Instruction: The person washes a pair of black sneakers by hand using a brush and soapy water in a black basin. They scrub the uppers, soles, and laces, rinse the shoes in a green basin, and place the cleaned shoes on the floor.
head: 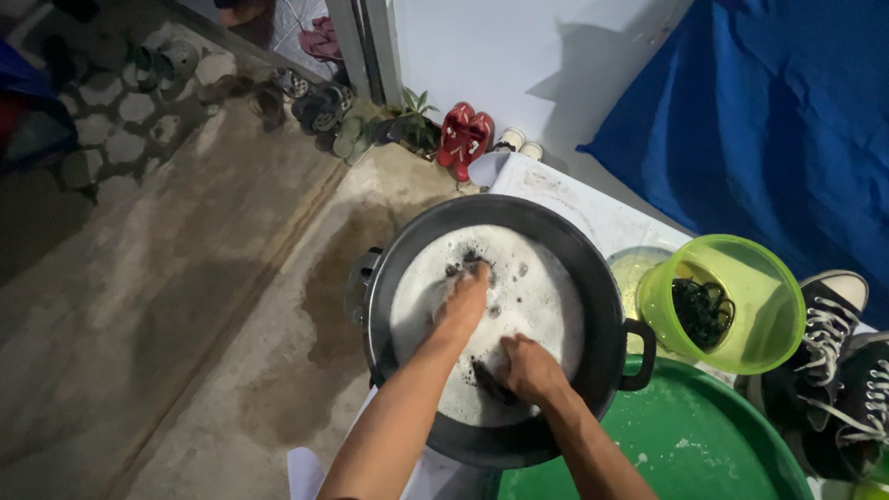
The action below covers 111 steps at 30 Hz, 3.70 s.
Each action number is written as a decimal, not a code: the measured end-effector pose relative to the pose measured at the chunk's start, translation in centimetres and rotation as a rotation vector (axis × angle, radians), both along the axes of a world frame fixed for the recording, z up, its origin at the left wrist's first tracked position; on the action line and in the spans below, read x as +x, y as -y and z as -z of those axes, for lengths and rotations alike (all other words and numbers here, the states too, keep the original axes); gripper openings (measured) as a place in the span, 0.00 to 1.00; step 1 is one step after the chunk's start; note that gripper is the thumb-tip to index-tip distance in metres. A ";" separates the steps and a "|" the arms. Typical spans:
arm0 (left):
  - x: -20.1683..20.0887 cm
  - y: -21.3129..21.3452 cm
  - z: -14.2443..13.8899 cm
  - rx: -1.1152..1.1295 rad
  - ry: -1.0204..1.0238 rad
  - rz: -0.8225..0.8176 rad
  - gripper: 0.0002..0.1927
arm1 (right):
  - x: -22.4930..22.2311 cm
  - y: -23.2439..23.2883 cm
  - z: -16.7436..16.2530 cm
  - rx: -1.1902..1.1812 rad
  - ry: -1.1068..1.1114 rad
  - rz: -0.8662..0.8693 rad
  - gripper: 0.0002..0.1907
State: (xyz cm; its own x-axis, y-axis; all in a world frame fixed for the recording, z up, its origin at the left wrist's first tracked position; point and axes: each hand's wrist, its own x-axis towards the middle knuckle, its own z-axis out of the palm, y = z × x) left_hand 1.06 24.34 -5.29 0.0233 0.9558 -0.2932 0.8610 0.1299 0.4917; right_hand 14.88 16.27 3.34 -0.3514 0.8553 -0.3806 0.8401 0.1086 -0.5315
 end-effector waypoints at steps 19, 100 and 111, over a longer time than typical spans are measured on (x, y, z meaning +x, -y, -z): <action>-0.7 -1.0 2.9 -0.184 -0.010 0.019 0.14 | 0.0 -0.1 -0.3 0.050 -0.002 0.038 0.30; -1.1 7.8 -4.4 -0.372 1.564 -0.789 0.34 | 6.6 -3.9 0.9 -0.443 -0.925 0.935 0.16; -0.8 7.5 -3.1 -0.281 1.853 -0.613 0.30 | 6.8 -3.8 -0.3 -0.742 -1.530 0.816 0.17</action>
State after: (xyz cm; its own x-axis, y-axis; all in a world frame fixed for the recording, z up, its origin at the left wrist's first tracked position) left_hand 0.24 16.84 -2.19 0.1677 0.8922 -0.4194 -0.7806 0.3800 0.4963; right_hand 21.67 20.12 3.66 -0.3463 0.7963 -0.4959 -0.6190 -0.5912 -0.5171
